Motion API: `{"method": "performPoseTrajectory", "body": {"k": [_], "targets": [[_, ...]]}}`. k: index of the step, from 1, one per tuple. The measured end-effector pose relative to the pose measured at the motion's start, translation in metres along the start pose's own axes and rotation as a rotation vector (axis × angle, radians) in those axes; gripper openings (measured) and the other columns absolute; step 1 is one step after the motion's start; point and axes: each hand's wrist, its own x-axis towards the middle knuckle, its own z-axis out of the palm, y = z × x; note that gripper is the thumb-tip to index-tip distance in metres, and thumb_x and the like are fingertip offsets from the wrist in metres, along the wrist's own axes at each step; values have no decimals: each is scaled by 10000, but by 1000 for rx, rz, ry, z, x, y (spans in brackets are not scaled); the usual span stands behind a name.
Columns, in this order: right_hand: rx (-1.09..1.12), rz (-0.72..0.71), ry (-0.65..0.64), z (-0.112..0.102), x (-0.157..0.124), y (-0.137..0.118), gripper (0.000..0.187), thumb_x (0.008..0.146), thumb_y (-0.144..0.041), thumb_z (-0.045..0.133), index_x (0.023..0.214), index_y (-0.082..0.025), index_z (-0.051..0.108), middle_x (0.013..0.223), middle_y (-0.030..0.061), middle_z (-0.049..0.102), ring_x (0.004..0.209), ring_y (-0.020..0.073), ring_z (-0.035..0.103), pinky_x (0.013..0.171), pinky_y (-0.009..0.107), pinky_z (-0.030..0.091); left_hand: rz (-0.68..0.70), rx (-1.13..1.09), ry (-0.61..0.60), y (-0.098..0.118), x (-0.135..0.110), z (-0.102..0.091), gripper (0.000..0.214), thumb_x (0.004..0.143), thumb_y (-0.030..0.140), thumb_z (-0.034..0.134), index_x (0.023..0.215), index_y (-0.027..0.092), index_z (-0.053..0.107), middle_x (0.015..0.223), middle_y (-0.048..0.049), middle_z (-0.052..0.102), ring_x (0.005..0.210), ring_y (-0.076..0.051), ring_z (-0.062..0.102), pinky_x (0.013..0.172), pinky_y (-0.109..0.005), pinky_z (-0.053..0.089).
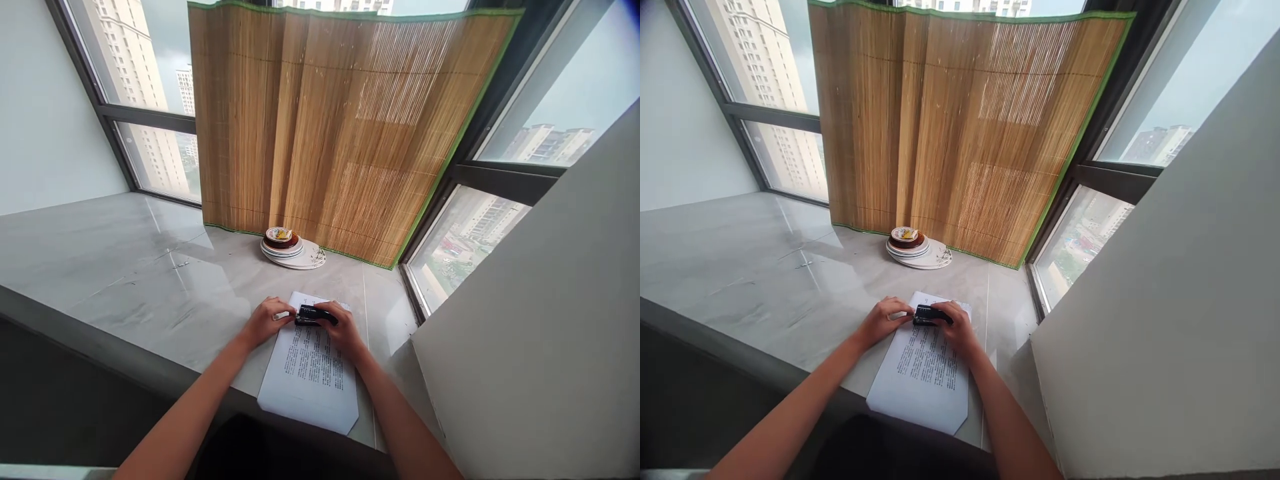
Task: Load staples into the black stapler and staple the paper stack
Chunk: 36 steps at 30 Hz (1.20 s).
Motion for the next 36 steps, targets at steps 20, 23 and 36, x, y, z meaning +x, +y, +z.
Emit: {"method": "performPoseTrajectory", "body": {"k": [20, 23, 36], "targets": [[72, 48, 145, -17, 3, -4, 246, 857, -197, 674, 1082, -249, 759, 1031, 58, 760, 974, 250, 697, 906, 417, 563, 80, 22, 96, 7, 0, 0, 132, 958, 318, 703, 1029, 232, 774, 1001, -41, 813, 934, -203, 749, 944, -382, 489], [66, 31, 130, -11, 4, -11, 253, 861, -189, 681, 1092, -255, 762, 1037, 58, 762, 976, 251, 691, 910, 421, 555, 69, -6, 68, 12, 0, -1, 137, 951, 330, 708, 1010, 228, 779, 982, -45, 814, 931, -207, 748, 949, -387, 492], [102, 21, 101, -4, 4, -15, 267, 850, -181, 686, 1088, -268, 768, 1026, 51, 762, 966, 251, 689, 895, 417, 554, 79, -42, 26, 10, 1, 0, 99, 919, 307, 745, 966, 233, 792, 967, -29, 820, 909, -203, 756, 919, -369, 502]]}}
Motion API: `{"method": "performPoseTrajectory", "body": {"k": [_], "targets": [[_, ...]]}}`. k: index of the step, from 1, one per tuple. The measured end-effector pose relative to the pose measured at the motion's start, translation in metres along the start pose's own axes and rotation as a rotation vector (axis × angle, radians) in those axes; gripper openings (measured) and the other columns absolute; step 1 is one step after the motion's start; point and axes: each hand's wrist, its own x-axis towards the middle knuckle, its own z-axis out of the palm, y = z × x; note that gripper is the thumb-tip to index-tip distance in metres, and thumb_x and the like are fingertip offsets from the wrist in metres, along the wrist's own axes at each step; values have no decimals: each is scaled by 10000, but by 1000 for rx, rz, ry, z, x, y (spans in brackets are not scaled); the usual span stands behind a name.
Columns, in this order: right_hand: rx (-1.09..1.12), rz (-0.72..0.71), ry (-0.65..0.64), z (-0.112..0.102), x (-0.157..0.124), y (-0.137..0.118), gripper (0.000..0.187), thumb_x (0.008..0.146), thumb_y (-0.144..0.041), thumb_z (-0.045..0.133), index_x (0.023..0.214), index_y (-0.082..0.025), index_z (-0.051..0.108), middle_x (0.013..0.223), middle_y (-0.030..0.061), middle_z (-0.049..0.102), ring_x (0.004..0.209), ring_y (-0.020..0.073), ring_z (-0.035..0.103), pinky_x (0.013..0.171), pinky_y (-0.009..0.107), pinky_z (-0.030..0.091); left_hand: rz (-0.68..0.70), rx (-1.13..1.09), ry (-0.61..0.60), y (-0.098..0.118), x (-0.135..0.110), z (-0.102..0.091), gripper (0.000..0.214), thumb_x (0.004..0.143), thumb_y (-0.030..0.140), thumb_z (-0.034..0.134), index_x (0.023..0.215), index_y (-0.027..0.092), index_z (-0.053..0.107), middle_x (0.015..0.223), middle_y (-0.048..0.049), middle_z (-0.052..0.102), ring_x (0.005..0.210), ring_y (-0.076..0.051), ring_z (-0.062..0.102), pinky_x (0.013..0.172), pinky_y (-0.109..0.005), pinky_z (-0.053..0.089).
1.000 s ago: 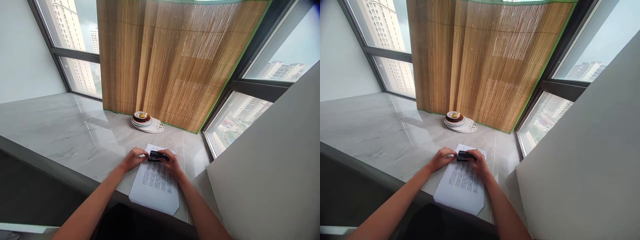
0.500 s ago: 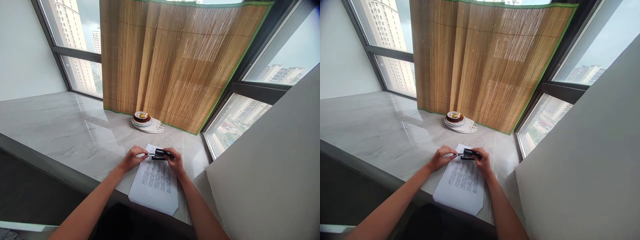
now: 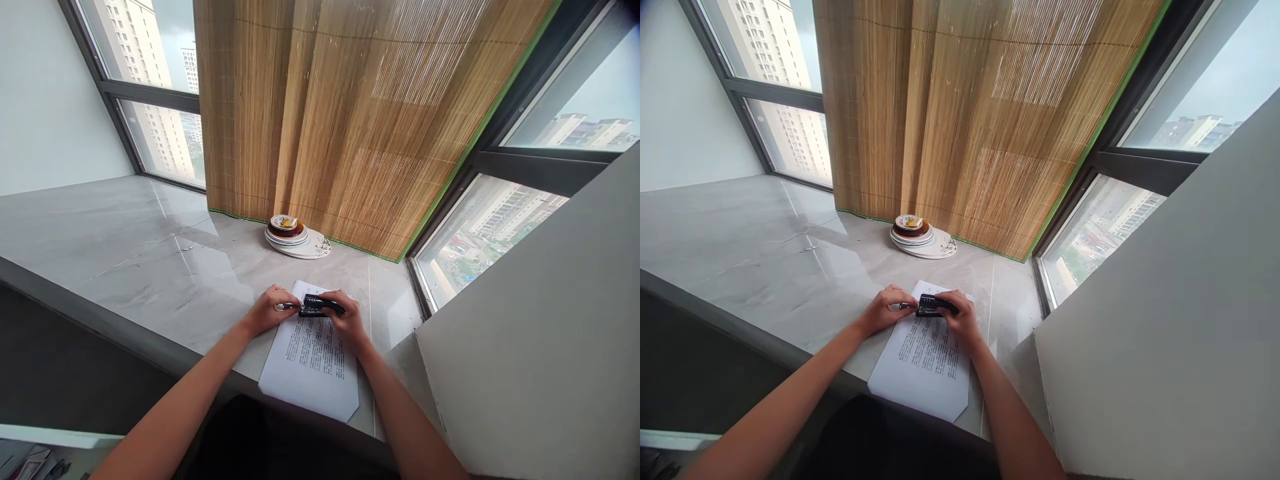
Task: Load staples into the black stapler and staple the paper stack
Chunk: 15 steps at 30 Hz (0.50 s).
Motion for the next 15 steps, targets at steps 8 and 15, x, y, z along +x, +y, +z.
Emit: {"method": "performPoseTrajectory", "body": {"k": [8, 15], "targets": [[6, 26, -2, 0, -2, -1, 266, 849, -177, 685, 1084, -268, 767, 1008, 44, 755, 952, 240, 684, 883, 401, 550, 9, -7, -21, -3, -1, 0, 81, 915, 284, 755, 960, 233, 798, 965, -29, 820, 934, -212, 758, 915, -369, 495], [26, 50, 13, -3, -1, 1, 242, 845, -184, 701, 1066, -253, 769, 996, 43, 756, 935, 233, 694, 864, 377, 550, 8, -29, -51, -5, 0, 0, 126, 943, 306, 726, 1002, 232, 809, 1000, -44, 820, 954, -211, 766, 918, -359, 520]]}}
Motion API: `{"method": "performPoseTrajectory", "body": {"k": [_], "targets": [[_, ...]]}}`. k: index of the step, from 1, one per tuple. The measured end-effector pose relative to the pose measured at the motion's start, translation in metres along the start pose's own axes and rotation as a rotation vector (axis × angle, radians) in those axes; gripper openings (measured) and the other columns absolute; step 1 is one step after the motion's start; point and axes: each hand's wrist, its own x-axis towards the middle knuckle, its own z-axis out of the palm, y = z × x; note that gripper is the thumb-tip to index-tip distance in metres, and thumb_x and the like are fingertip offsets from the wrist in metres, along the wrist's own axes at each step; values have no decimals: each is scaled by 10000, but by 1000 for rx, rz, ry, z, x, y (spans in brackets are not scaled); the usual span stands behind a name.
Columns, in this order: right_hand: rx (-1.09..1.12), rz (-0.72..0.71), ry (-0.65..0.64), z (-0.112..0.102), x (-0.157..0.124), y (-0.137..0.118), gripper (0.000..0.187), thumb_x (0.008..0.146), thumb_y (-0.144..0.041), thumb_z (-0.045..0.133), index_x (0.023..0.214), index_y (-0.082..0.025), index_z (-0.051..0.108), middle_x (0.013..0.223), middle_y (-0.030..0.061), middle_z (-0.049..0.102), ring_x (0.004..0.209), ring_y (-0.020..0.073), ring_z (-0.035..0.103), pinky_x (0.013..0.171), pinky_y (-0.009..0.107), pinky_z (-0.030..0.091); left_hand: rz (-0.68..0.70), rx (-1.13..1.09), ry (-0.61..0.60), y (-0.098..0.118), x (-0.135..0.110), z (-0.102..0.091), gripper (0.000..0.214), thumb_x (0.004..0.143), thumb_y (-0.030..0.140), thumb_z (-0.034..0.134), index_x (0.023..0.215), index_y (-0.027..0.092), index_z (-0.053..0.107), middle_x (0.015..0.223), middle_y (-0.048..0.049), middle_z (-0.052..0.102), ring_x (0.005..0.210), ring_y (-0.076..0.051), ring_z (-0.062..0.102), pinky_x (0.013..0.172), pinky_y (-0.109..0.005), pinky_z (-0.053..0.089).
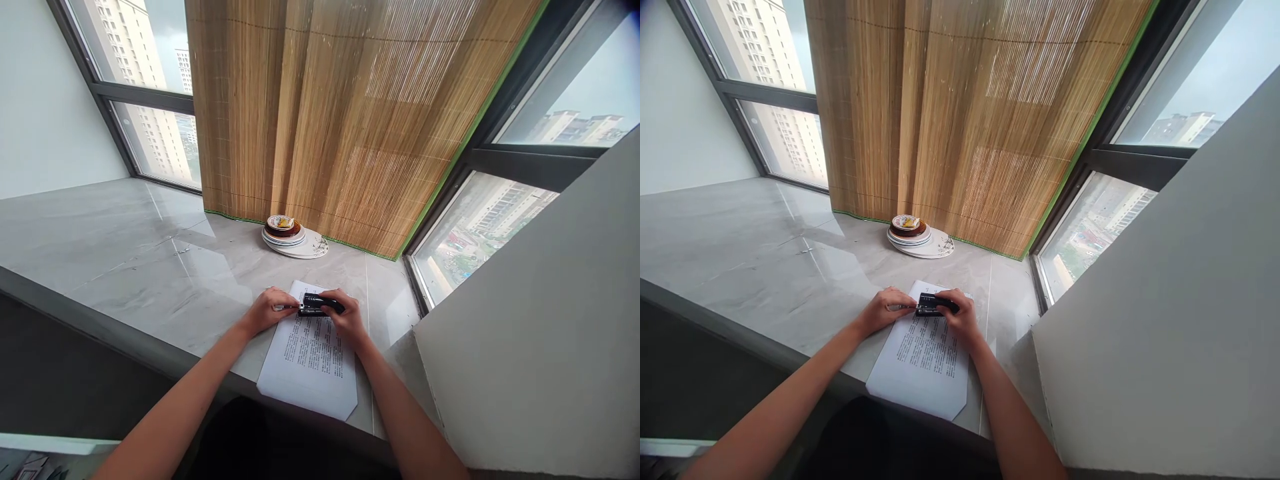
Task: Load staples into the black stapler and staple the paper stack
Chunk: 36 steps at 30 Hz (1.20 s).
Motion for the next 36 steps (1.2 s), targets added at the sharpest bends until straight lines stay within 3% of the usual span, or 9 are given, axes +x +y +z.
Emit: {"method": "performPoseTrajectory", "body": {"k": [7, 13, 17, 20, 23, 27, 30, 34, 36], "targets": [[58, 61, 20, -15, 2, 13, 222, 852, -249, 732, 1069, -249, 777, 1017, 53, 764, 955, 246, 709, 867, 383, 550, 22, 49, 67, -4, -1, -1, 157, 952, 368, 721, 995, 243, 806, 1014, -48, 817, 969, -220, 764, 919, -379, 518], [112, 87, 5, -29, 2, 19, 197, 846, -269, 765, 1041, -246, 784, 1002, 51, 763, 944, 252, 709, 859, 388, 546, 75, -5, -11, -4, 0, -3, 138, 996, 305, 659, 979, 241, 780, 1043, -40, 810, 996, -221, 749, 940, -395, 463], [163, 78, -22, -21, 2, 12, 202, 857, -294, 780, 1052, -244, 786, 1007, 56, 756, 948, 250, 705, 851, 377, 541, -46, -1, 24, 2, -1, -4, 80, 959, 290, 700, 1015, 237, 718, 1010, -27, 771, 977, -211, 701, 935, -385, 444], [212, 40, -89, -8, 1, 5, 217, 861, -327, 796, 1063, -250, 791, 997, 57, 756, 931, 246, 701, 835, 366, 540, -145, 36, 55, 6, -2, -3, 225, 878, 318, 785, 1018, 226, 636, 970, -13, 693, 933, -205, 640, 898, -362, 453], [235, -33, -170, 6, 0, -2, 237, 866, -345, 805, 1089, -266, 793, 981, 51, 761, 928, 242, 693, 854, 369, 529, -122, 97, -5, 8, -1, -2, 275, 845, 301, 806, 962, 217, 572, 951, -2, 643, 853, -187, 594, 861, -351, 438], [237, -21, -160, 10, 1, -3, 248, 877, -357, 796, 1111, -274, 791, 1011, 53, 762, 952, 245, 693, 878, 378, 528, -70, 168, -32, 7, 0, -1, 237, 884, 286, 759, 961, 216, 545, 964, -16, 631, 855, -192, 581, 851, -348, 432], [233, 81, -31, -2, 3, 7, 248, 864, -358, 796, 1091, -258, 792, 1029, 59, 764, 965, 252, 701, 876, 382, 542, -121, 317, 132, 3, -1, -7, 129, 945, 273, 666, 930, 217, 551, 920, -32, 628, 895, -218, 586, 873, -361, 434], [216, 228, 392, -30, 4, 31, 285, 833, -356, 796, 1084, -224, 778, 1059, 68, 760, 967, 253, 701, 871, 390, 555, -488, 567, 605, -6, -6, -22, 96, 941, 150, 529, 987, 211, 587, 929, -62, 616, 879, -238, 593, 855, -363, 453], [229, 262, 572, -44, 4, 42, 327, 813, -361, 801, 1098, -204, 764, 1066, 72, 754, 962, 249, 700, 867, 395, 560, -635, 622, 620, -9, -9, -26, 171, 881, 147, 571, 1032, 208, 621, 933, -65, 604, 859, -246, 600, 817, -356, 466]]}}
